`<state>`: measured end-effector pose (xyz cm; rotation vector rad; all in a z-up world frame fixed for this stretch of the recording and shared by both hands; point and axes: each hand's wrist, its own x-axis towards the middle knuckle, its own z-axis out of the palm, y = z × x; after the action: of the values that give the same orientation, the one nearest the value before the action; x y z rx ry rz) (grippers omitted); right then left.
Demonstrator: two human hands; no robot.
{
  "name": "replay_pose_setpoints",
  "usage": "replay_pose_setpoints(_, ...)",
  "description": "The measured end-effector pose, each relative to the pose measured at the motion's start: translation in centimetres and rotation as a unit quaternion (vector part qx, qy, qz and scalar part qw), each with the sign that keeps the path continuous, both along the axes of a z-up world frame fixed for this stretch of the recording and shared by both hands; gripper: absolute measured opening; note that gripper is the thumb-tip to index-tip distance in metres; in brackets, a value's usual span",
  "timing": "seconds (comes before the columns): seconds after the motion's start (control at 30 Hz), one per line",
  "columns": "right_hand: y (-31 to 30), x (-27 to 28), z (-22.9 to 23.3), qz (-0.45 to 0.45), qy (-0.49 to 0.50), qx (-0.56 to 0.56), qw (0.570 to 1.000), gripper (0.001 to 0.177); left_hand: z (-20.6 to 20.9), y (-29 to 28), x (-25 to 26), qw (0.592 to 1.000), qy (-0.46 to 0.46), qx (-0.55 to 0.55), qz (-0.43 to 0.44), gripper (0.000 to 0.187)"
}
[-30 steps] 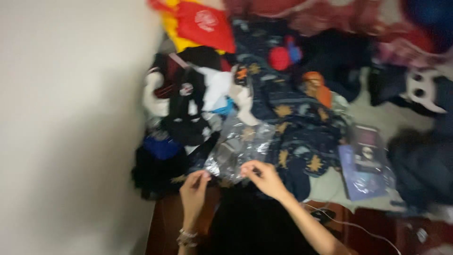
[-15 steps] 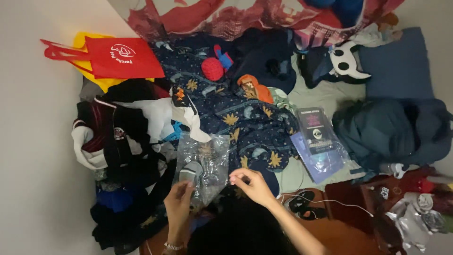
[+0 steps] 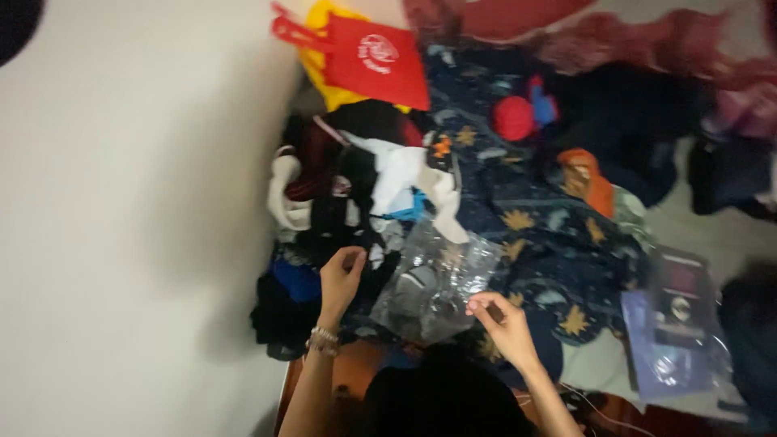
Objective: Packing and organizing clothes into plastic bags on a bed.
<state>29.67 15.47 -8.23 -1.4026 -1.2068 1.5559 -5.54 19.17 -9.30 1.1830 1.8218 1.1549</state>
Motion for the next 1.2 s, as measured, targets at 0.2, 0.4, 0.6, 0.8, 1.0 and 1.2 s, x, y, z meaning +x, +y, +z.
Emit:
replay_pose_setpoints(0.2, 3.7, -5.7, 3.1, 0.066, -0.094, -0.001, 0.993, 0.017, -9.5, 3.2, -6.5, 0.992, 0.123, 0.028, 0.005, 0.022)
replay_pose_setpoints(0.4, 1.9, -6.3, 0.9, 0.012, -0.056, -0.05, 0.997, 0.019, -13.2, 7.8, -8.7, 0.976, 0.193, -0.102, 0.028, 0.069)
replay_pose_setpoints(0.6, 0.1, -6.3, 1.7, -0.037, -0.185, -0.065, 0.98, 0.02, -16.7, 10.2, -9.8, 0.93, 0.293, -0.216, 0.044, 0.083)
replay_pose_setpoints(0.8, 0.2, -7.4, 3.2, -0.041, -0.186, -0.133, 0.973, 0.023, -24.4, 10.1, -10.0, 0.967, 0.222, -0.109, -0.058, 0.049)
replay_pose_setpoints(1.0, 1.3, -8.8, 2.3, 0.005, -0.184, -0.11, 0.977, 0.029, -10.9, 14.1, -4.7, 0.99, 0.087, -0.046, -0.097, 0.06)
replay_pose_setpoints(1.2, 5.4, -12.1, 3.2, 0.011, -0.07, 0.01, 0.997, 0.085, 4.8, 12.6, 2.8, 0.973, 0.078, 0.084, -0.201, 0.058)
